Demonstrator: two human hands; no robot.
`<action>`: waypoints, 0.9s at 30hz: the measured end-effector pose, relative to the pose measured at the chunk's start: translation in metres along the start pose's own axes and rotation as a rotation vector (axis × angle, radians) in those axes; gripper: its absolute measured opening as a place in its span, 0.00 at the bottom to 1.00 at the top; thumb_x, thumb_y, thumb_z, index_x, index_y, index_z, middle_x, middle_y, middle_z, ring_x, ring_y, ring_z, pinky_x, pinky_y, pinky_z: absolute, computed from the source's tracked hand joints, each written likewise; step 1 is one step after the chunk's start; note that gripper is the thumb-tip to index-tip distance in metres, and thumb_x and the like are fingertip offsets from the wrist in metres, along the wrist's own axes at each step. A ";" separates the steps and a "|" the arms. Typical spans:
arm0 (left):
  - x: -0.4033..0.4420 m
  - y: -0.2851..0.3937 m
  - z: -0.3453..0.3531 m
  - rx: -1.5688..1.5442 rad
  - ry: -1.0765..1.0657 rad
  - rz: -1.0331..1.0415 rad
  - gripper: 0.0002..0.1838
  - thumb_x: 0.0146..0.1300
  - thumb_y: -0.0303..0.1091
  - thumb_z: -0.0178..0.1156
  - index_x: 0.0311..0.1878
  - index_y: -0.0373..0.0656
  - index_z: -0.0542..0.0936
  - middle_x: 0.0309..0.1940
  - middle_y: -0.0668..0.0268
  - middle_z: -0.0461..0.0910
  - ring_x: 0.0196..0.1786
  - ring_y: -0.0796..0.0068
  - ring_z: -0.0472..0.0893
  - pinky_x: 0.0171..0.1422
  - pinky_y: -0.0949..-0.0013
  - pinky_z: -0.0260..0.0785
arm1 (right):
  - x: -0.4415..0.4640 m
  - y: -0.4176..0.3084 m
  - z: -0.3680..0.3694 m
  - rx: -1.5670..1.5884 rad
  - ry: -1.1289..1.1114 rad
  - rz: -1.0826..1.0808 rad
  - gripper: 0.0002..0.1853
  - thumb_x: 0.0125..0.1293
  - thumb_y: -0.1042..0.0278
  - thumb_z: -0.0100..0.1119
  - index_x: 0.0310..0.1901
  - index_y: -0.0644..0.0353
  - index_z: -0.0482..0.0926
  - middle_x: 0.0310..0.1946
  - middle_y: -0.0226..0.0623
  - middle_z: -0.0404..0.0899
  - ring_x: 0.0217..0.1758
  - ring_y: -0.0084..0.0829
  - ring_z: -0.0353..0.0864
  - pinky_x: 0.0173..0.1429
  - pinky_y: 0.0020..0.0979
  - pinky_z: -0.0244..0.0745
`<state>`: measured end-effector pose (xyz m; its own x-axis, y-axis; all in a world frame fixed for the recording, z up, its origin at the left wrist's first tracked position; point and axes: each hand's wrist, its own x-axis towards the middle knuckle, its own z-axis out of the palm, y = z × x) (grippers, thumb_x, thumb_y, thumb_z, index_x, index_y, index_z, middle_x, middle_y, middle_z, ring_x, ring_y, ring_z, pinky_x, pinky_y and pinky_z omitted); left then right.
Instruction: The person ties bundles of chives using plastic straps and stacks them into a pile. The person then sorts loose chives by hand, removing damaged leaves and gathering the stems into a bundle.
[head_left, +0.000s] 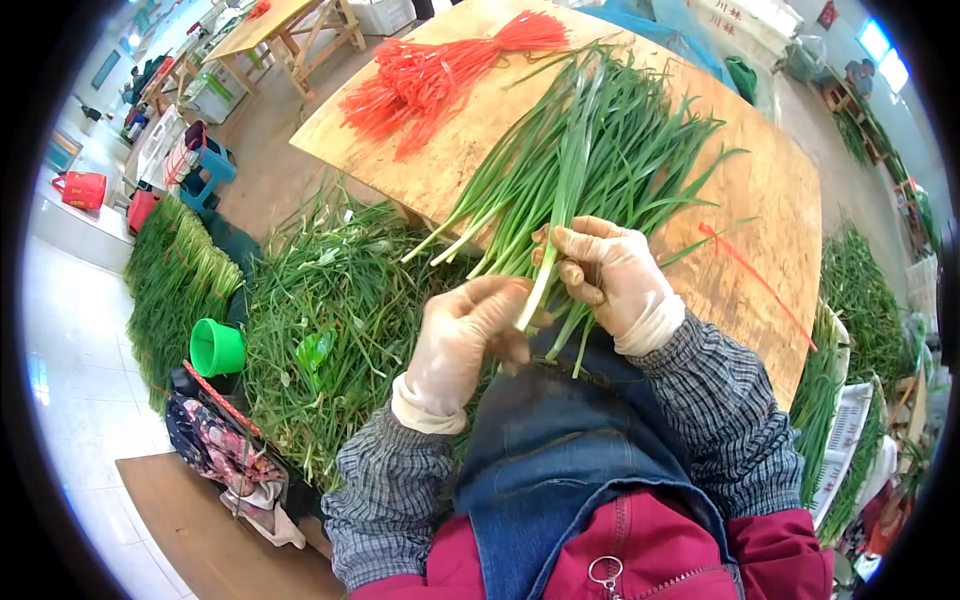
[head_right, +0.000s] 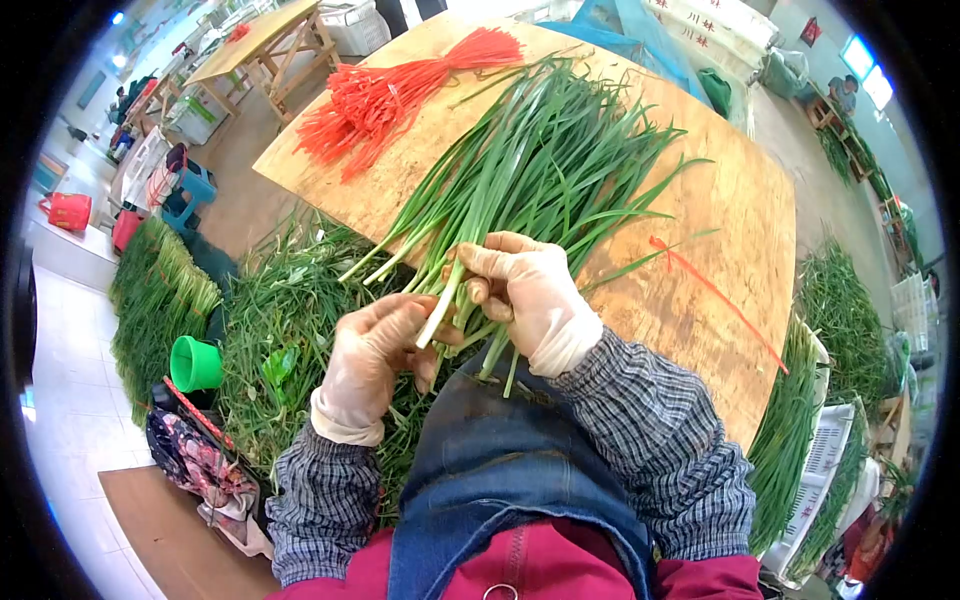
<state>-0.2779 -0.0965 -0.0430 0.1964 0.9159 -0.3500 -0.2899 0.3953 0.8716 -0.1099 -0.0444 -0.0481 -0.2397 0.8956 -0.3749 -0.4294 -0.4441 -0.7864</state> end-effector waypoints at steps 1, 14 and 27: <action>0.003 -0.003 0.001 0.000 -0.056 -0.018 0.16 0.63 0.37 0.56 0.45 0.32 0.76 0.28 0.58 0.80 0.20 0.77 0.75 0.21 0.77 0.65 | -0.001 0.001 0.000 0.002 -0.015 -0.019 0.10 0.64 0.72 0.54 0.42 0.72 0.74 0.29 0.36 0.76 0.19 0.14 0.67 0.15 0.14 0.55; 0.051 0.001 -0.059 1.550 0.555 0.588 0.19 0.58 0.42 0.60 0.44 0.35 0.78 0.41 0.50 0.79 0.45 0.55 0.78 0.52 0.59 0.68 | -0.030 0.003 -0.043 -0.112 0.214 -0.047 0.09 0.61 0.76 0.56 0.39 0.73 0.74 0.24 0.42 0.78 0.15 0.22 0.74 0.13 0.18 0.65; 0.062 0.000 -0.060 1.158 0.390 0.520 0.11 0.61 0.34 0.59 0.41 0.36 0.81 0.31 0.61 0.81 0.33 0.75 0.78 0.40 0.73 0.69 | -0.079 0.018 -0.065 -0.450 0.307 0.093 0.17 0.62 0.65 0.57 0.46 0.71 0.75 0.32 0.43 0.79 0.29 0.29 0.81 0.25 0.23 0.74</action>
<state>-0.3223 -0.0355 -0.0852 -0.0301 0.9782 0.2053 0.7495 -0.1138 0.6522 -0.0419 -0.1209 -0.0646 0.0351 0.8498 -0.5259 0.0119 -0.5265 -0.8501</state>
